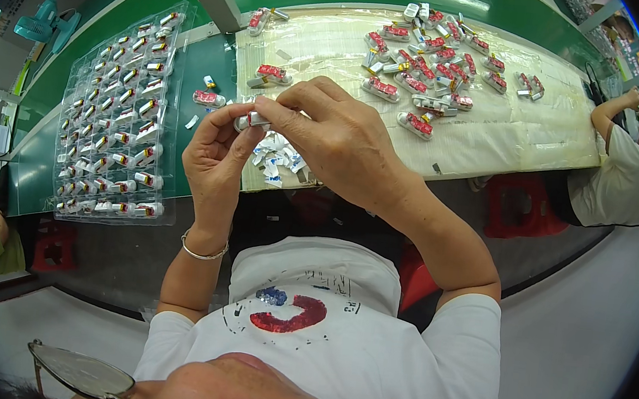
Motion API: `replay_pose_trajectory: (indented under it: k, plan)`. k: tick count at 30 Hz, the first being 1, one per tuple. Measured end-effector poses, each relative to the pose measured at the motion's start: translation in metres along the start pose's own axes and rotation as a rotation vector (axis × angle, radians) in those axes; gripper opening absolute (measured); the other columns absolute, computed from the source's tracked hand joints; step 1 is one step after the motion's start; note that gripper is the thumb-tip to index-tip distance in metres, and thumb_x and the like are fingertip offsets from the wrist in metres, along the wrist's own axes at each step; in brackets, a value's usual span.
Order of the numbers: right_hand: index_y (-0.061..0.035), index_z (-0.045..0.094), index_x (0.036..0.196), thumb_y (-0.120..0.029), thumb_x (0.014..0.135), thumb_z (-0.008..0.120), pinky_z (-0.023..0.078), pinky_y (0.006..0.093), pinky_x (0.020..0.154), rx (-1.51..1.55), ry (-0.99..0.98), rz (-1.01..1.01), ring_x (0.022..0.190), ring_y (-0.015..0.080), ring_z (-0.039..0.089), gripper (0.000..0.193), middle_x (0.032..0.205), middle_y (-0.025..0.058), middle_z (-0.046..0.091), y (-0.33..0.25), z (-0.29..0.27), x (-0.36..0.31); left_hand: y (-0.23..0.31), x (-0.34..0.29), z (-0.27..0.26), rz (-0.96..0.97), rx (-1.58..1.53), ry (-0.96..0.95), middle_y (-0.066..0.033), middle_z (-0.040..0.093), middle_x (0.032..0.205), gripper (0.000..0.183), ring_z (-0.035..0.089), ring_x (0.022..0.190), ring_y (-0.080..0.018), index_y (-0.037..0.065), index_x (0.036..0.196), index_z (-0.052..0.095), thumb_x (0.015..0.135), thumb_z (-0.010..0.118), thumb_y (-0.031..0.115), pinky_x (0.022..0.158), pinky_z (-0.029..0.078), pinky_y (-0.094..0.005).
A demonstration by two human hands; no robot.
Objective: The person sits at a green workbench and repeatedly picks up small cylindrical batteries and rectangular red-and-white components. They insert the batteries into the components by hand and place the assembled units into a clear plastic tray. The process is repetitive and performed one unit at a time.
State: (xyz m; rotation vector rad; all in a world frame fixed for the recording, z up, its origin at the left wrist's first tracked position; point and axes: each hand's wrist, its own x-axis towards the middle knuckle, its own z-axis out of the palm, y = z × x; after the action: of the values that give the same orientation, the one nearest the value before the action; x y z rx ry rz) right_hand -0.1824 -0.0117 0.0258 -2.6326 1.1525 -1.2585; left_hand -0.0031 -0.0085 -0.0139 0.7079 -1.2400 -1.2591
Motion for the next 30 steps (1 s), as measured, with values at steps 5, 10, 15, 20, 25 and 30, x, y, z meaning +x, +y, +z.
replay_pose_trajectory:
  k: [5,10,15,20,25,30]
  plan:
    - [-0.0034,0.066,0.112,0.0,0.072,0.067,0.053,0.031,0.064,-0.024,-0.014,0.03,0.082,0.0222,0.061,0.04,0.088,0.006,0.063,-0.006,-0.001,-0.001,0.001,-0.001,-0.001,0.021,0.036,0.008,-0.0125,0.065,0.111,0.027,0.063,0.101,-0.0146,-0.005,0.116,0.057,0.089,0.063,-0.003,0.089,0.052,-0.0255]
    - [-0.0079,0.07,0.111,0.003,0.074,0.071,0.051,0.0302,0.06,-0.004,-0.004,0.062,0.076,0.0211,0.06,0.039,0.088,0.0053,0.065,-0.008,0.002,-0.002,0.005,-0.002,0.002,0.033,0.059,0.048,-0.013,0.066,0.106,0.026,0.064,0.096,-0.0132,-0.008,0.115,0.058,0.089,0.061,-0.006,0.087,0.054,-0.0257]
    - [-0.0032,0.067,0.11,0.0,0.07,0.067,0.051,0.0309,0.062,-0.072,-0.023,0.001,0.079,0.0218,0.061,0.04,0.086,0.0055,0.062,-0.006,0.003,-0.005,0.003,-0.005,-0.002,-0.02,0.069,0.024,-0.0134,0.066,0.105,0.026,0.065,0.094,-0.0136,-0.008,0.115,0.058,0.089,0.062,-0.005,0.085,0.055,-0.026]
    - [-0.001,0.066,0.106,-0.001,0.068,0.065,0.051,0.0316,0.063,-0.155,-0.056,0.026,0.08,0.0219,0.06,0.038,0.084,0.0057,0.06,-0.009,0.006,-0.011,0.002,-0.007,-0.001,-0.109,0.002,0.022,-0.0103,0.066,0.106,0.028,0.063,0.097,-0.0117,-0.006,0.115,0.059,0.088,0.065,-0.004,0.086,0.052,-0.024]
    - [-0.0048,0.067,0.107,-0.004,0.072,0.068,0.052,0.0316,0.066,-0.095,-0.08,0.051,0.087,0.0216,0.061,0.035,0.091,0.0057,0.063,-0.004,0.005,-0.012,-0.003,-0.006,-0.001,-0.132,-0.014,0.033,-0.0128,0.066,0.108,0.025,0.063,0.098,-0.0128,-0.005,0.11,0.06,0.086,0.067,-0.004,0.086,0.053,-0.0247]
    - [-0.0054,0.065,0.118,-0.016,0.081,0.074,0.052,0.0306,0.081,0.516,0.029,0.3,0.099,0.0202,0.06,0.04,0.11,0.0081,0.062,0.003,0.01,-0.015,-0.001,-0.006,0.002,0.0,-0.031,0.054,-0.0192,0.064,0.115,0.021,0.063,0.104,-0.0177,-0.004,0.104,0.06,0.085,0.064,-0.007,0.091,0.052,-0.0276]
